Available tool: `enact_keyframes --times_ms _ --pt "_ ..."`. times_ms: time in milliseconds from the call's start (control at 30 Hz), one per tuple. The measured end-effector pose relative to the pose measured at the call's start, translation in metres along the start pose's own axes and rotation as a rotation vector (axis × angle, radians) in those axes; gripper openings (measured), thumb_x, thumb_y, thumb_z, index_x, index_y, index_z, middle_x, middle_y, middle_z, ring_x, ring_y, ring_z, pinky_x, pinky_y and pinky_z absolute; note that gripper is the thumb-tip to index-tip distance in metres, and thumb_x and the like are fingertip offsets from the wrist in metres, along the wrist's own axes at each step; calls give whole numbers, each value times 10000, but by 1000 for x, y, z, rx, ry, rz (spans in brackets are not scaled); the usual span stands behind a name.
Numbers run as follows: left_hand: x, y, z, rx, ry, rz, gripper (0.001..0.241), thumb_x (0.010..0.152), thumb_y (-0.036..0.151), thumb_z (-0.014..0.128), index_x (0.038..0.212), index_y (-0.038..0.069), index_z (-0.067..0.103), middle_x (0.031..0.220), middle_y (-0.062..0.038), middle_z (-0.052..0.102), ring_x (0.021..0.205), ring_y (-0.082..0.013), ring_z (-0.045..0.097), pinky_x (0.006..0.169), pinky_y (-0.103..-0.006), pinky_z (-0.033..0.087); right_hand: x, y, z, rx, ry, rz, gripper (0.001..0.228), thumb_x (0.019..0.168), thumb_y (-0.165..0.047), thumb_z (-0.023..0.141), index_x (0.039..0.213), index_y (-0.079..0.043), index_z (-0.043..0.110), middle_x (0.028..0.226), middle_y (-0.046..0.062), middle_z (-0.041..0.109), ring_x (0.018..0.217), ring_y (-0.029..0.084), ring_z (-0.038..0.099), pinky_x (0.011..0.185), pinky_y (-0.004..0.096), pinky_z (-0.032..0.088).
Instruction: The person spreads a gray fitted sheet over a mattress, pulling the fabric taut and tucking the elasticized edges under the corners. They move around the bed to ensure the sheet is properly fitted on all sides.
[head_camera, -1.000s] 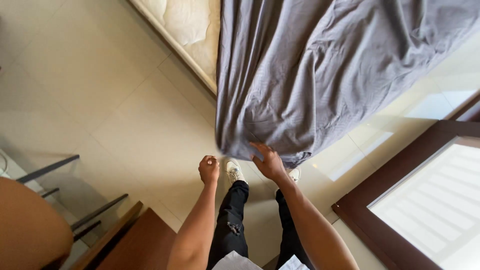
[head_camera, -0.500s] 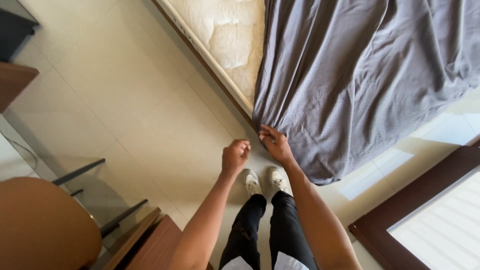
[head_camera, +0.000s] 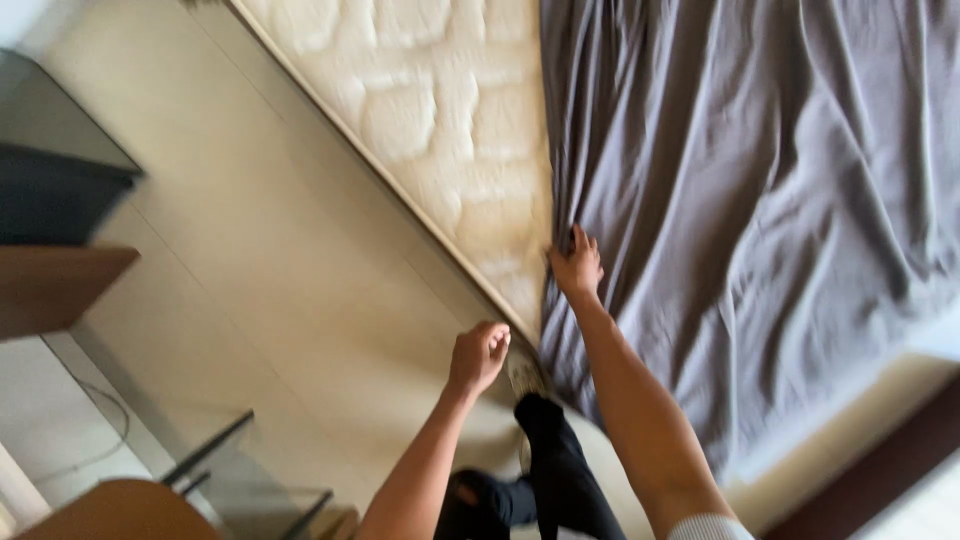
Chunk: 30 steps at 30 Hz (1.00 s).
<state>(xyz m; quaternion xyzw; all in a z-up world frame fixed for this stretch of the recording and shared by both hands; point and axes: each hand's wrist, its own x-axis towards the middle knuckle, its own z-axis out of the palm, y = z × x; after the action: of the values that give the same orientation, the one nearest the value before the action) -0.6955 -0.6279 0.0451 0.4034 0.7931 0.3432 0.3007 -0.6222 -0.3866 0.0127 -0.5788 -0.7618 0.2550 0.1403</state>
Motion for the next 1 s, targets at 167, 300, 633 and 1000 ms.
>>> enact_keyframes --times_ms 167,300,633,1000 --pt "57 -4 -68 -13 -8 -83 184 950 186 700 1088 70 737 1001 -109 770 781 -224 763 702 -340 624 12 -30 44 427 -419 206 339 908 -126 704 1242 -162 748 1042 60 786 811 146 725 734 318 599" --pt "102 -23 -98 -26 14 10 223 935 209 733 1085 44 728 965 -126 780 788 -239 764 700 -366 607 6 -95 58 207 -570 59 245 1004 -189 685 1231 -212 775 1039 62 823 732 192 668 625 332 532" --pt "122 -109 -196 -22 -144 -10 194 925 202 726 1070 72 724 901 -100 781 760 -221 758 721 -348 605 120 -82 47 -148 197 96 630 671 -163 812 1266 -72 628 1309 283 559 1161 511 530 896 643 455" --pt "238 -148 -272 -47 110 147 258 970 193 674 1195 69 657 1135 -159 681 967 -315 695 852 -424 568 -56 -285 191 435 -638 103 235 889 -144 646 1103 -142 743 912 90 795 749 213 738 704 361 589"
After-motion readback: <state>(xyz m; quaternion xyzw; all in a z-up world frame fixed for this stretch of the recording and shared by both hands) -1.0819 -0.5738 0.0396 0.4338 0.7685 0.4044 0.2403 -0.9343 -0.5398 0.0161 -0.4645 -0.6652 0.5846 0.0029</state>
